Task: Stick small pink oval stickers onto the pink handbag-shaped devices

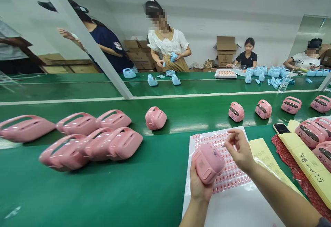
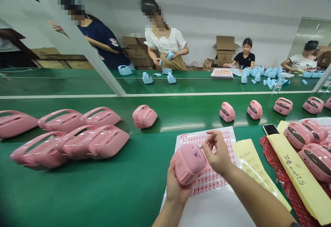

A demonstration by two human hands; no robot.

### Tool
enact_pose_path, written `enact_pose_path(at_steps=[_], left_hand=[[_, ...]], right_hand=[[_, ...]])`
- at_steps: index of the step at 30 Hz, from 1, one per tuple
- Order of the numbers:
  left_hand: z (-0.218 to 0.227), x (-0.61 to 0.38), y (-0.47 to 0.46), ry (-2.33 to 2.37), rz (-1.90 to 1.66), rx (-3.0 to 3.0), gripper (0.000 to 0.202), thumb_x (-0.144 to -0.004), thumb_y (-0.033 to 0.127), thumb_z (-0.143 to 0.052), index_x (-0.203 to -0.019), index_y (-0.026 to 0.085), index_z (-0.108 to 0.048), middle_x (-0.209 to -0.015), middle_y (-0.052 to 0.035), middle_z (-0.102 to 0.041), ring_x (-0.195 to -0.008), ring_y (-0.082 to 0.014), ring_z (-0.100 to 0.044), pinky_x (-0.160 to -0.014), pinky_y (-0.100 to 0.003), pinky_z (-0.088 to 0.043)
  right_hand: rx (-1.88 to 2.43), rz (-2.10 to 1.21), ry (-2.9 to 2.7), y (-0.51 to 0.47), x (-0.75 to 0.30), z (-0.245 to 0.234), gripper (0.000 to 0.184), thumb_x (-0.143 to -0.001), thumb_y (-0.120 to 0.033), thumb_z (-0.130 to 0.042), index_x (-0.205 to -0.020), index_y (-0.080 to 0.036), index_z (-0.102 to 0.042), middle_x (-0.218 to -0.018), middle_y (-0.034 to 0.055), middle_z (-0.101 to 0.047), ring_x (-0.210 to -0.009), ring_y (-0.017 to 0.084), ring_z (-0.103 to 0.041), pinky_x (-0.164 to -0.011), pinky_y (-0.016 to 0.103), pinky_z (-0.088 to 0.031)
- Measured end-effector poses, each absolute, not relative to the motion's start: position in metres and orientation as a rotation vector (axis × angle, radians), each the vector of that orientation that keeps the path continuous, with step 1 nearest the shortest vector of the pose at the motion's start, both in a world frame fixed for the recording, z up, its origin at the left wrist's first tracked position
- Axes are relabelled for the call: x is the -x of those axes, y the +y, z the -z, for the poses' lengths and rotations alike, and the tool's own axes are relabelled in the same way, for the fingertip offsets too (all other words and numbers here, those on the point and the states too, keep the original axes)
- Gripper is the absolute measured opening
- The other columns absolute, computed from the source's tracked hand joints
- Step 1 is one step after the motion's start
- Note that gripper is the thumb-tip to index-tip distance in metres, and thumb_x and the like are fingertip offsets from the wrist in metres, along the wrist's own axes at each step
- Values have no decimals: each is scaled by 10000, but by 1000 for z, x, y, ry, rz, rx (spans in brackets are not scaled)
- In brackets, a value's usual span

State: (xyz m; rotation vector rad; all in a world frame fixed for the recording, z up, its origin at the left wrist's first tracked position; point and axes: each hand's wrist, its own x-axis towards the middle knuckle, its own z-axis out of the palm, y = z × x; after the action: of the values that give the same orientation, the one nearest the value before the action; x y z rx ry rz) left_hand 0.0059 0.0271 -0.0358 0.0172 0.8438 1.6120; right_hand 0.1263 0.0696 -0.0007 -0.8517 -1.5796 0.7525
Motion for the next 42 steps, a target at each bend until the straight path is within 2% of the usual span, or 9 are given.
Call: enact_pose_path(at_steps=[5,7,12,16,21,26,29,33,42], left_hand=[[73,38,26,471,-1635,-158,492,-789,532,-503,-1224,304,-531,-934,-78,-734,-872,-288,-670,-775,-474,-513],[87,56,28,321,-1665,-269,485,-771,487,-551,-1237,362,-507,-1014,-53,-720,-951,-285,-647,-784,-460,-513],[99,78,36,361,-1763,-222,484,-735,485,-583,-1210,436,-506,-1111,-5,-682,-1042,-294,-596,-760,-445,-521],[96,73,40,461,-1811,-52,432,-732,545,-566,-1144,411,-572,-1032,-14,-706,-933,-270,-640,-685,-384,-537],[93,66,40,267,-1823,-53,484,-684,567,-610,-1102,324,-612,-1037,-58,-696,-987,-292,-618,-800,-425,-510],[91,62,38,202,-1787,-85,457,-714,547,-597,-1085,280,-611,-1067,-61,-685,-1015,-250,-610,-881,-388,-479],[88,55,37,178,-1754,-39,454,-725,527,-583,-1049,212,-629,-1011,-101,-704,-975,-263,-634,-864,-375,-489],[84,46,35,167,-1763,-7,515,-755,503,-539,-1158,185,-571,-969,-122,-711,-982,-278,-635,-858,-371,-488],[80,44,31,195,-1745,60,584,-781,526,-486,-1231,155,-498,-985,-142,-697,-911,-247,-657,-822,-335,-499]], right_hand=[[1184,-784,-1772,148,-91,20,371,-751,-48,-437,-1095,-186,-421,-926,49,-507,-749,146,-555,-769,356,-474],[1198,-804,-1833,170,-67,30,419,-709,20,-431,-1079,-174,-466,-969,69,-499,-842,166,-556,-835,371,-450],[1236,-896,-1979,190,-19,49,425,-706,40,-523,-1078,-166,-521,-1064,84,-510,-864,178,-562,-825,376,-454],[1247,-970,-1976,190,-8,53,286,-790,-103,-586,-1066,-168,-542,-1058,52,-546,-880,179,-568,-806,381,-464],[1241,-1069,-1790,182,-19,41,474,-640,59,-557,-1044,-189,-538,-993,49,-511,-778,154,-590,-829,372,-438],[1139,-1256,-1551,140,-47,21,473,-702,-177,-597,-1138,-215,-417,-955,22,-499,-678,123,-620,-699,321,-493],[935,-1479,-1297,102,-58,17,508,-628,-255,-680,-1081,-232,-452,-944,12,-510,-671,117,-611,-688,305,-493],[865,-1556,-1144,71,-54,22,584,-549,-222,-725,-1065,-243,-450,-968,9,-481,-602,78,-555,-677,285,-491],[943,-1306,-1204,63,-36,23,643,-610,-141,-598,-1182,-271,-335,-989,13,-437,-577,83,-572,-688,316,-530]])
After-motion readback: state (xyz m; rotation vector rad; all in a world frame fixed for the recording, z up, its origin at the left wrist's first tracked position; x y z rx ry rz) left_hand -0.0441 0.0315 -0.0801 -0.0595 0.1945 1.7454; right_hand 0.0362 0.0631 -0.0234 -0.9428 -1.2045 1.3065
